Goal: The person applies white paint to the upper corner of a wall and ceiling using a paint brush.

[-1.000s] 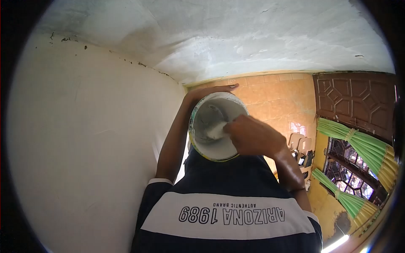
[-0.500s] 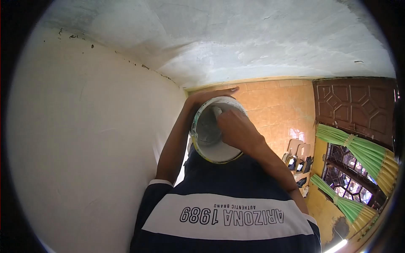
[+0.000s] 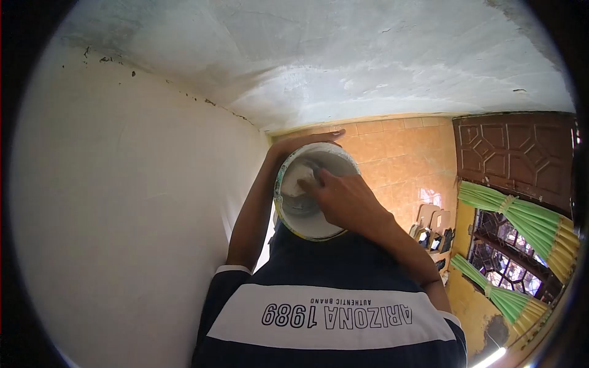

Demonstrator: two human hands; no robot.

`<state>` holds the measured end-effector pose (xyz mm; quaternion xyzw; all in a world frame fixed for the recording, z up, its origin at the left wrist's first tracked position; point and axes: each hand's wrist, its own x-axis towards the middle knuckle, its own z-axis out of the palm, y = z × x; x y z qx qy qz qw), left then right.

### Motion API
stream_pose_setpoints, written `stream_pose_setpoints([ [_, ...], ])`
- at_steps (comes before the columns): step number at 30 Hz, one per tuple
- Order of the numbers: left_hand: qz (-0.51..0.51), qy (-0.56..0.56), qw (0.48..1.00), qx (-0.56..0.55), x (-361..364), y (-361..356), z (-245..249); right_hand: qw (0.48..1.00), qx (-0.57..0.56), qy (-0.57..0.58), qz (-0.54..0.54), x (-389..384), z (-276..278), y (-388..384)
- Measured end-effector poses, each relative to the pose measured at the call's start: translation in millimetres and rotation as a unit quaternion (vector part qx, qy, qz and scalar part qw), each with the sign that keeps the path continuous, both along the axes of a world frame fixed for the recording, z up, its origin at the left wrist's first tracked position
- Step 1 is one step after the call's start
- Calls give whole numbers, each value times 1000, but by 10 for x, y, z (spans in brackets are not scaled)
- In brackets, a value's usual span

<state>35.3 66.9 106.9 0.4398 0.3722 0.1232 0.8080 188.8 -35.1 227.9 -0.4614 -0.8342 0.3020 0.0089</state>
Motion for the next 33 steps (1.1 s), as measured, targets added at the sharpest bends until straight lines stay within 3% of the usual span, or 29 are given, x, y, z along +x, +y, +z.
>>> stream_pose_setpoints([
  [5,47,-26,998,25,-18,-42,75,999,1,-26,-42,-35,-268,-11],
  [8,73,-42,996,42,-61,-102,135,994,-61,-70,-60,-105,-234,-22],
  [13,108,-71,989,77,-77,-235,294,985,-146,-92,14,-62,-94,86],
  [17,138,-95,981,98,30,-282,356,984,-150,-79,60,132,41,156],
  [20,161,-111,974,110,-104,-387,400,997,-57,-28,-35,106,167,200],
  [22,167,-117,972,113,-88,-399,408,999,-40,-10,-11,116,-78,189],
  [24,165,-100,977,89,-156,-457,414,1000,-20,7,15,118,-217,168],
  [29,167,-51,984,26,-163,-487,397,984,-150,-68,70,258,-14,185],
  [33,166,-14,986,-27,-187,-526,373,993,-104,-54,16,157,102,260],
])
